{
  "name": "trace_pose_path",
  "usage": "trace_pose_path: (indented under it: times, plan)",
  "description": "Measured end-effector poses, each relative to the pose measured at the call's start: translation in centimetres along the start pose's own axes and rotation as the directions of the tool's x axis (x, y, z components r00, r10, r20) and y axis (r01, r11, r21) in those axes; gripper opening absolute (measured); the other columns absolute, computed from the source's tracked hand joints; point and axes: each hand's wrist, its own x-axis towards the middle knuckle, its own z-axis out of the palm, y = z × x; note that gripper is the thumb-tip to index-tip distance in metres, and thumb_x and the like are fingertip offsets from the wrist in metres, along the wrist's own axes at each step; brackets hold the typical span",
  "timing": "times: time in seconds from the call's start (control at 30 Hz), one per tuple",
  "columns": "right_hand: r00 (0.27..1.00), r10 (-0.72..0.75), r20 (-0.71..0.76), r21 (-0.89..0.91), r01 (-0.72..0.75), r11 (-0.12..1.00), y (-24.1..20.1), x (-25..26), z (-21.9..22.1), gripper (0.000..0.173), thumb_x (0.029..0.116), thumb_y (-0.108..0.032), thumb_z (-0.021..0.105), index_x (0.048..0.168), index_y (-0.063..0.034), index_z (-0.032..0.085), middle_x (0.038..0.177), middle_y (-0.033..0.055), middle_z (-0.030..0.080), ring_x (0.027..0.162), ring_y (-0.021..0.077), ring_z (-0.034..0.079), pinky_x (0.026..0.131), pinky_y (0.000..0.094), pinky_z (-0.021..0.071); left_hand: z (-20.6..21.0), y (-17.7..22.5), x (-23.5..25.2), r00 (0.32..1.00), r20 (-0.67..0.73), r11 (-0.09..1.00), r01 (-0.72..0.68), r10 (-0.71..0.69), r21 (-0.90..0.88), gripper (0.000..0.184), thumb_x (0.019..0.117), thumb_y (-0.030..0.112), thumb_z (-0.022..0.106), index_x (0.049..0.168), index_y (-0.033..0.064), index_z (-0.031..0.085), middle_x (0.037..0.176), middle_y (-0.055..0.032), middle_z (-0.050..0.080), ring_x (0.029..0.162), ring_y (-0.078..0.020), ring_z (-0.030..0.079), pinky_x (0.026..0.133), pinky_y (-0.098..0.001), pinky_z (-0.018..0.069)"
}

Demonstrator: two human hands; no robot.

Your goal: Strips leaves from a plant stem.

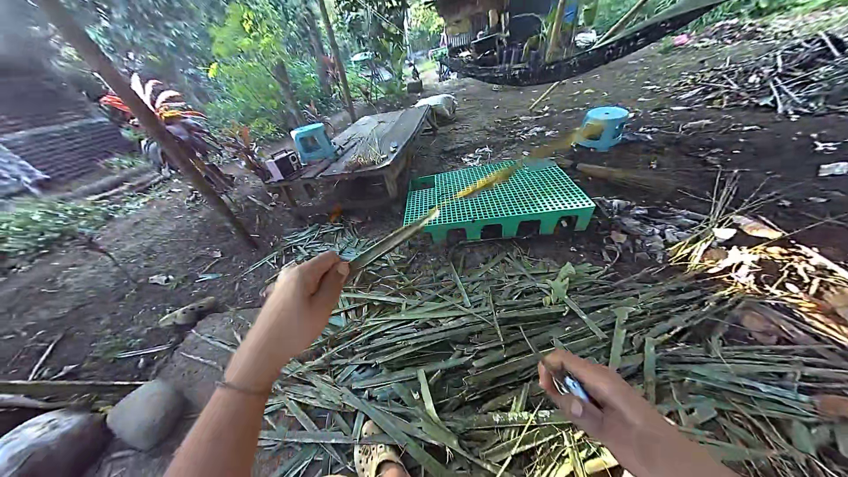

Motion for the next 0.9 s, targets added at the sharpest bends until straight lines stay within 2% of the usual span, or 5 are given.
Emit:
trace_pose_path:
  times: [0.23,0.47,0.7,0.8,0.9]
  plan:
    - [0.999,0.011,-0.034,0.185,-0.005,0.983,1.2,3.0,2.6,0.053,0.0995,-0.068,0.043,0.081,-0.02,0.057,0.063,-0.0169,0.041,0.054,-0.0089,0.037,0.05,0.0119,0.0328,11.8,6.5,-3.8,0.949,0.313,0.754,0.183,0.031,-0.63,0.027,0.1096,0.018,0.037,0.101,0.0065,0.06,0.07,0.0097,0.051,0.056,0.0028,0.046,0.053,-0.0147,0.0401]
    - [0.995,0.044,-0.085,0.057,-0.039,0.998,3.7,2.2,2.9,0.059,0.0981,-0.072,0.039,0.074,-0.02,0.052,0.059,-0.015,0.037,0.051,-0.007,0.035,0.048,0.0143,0.0309,14.6,8.9,-5.4,0.95,0.313,0.463,0.277,0.0,-0.842,0.026,0.1079,0.013,0.036,0.091,0.0156,0.056,0.064,0.0147,0.044,0.049,0.006,0.037,0.047,-0.011,0.0327]
    - [0.992,-0.034,-0.119,0.119,0.048,0.992,4.1,2.4,3.7,0.057,0.0994,-0.069,0.04,0.078,-0.0183,0.054,0.06,-0.0152,0.037,0.052,-0.0094,0.035,0.049,0.0109,0.0298,15.8,9.0,-6.1,0.954,0.294,0.38,0.251,0.058,-0.89,0.027,0.1064,0.012,0.037,0.088,0.018,0.056,0.064,0.0169,0.042,0.051,0.008,0.036,0.048,-0.0104,0.0303]
    - [0.996,-0.001,-0.093,0.172,0.017,0.985,4.2,2.1,3.6,0.054,0.098,-0.068,0.044,0.089,-0.017,0.059,0.066,-0.0171,0.044,0.058,-0.0115,0.04,0.055,0.0093,0.0351,15.5,9.1,-5.8,0.9,0.424,0.236,0.392,0.1,-0.889,0.031,0.1069,0.01,0.033,0.088,0.0201,0.055,0.062,0.0173,0.044,0.049,0.0086,0.035,0.045,-0.0095,0.0294]
    - [0.997,-0.034,0.068,0.412,0.003,0.911,3.5,2.4,3.1,0.052,0.1017,-0.054,0.051,0.135,-0.0138,0.054,0.089,-0.0184,0.06,0.07,-0.0112,0.05,0.063,0.0095,0.0438,16.1,8.6,-5.8,0.866,0.461,0.145,0.44,0.193,-0.886,0.032,0.1064,0.011,0.032,0.09,0.0202,0.058,0.063,0.0174,0.047,0.049,0.0093,0.037,0.045,-0.0089,0.03]
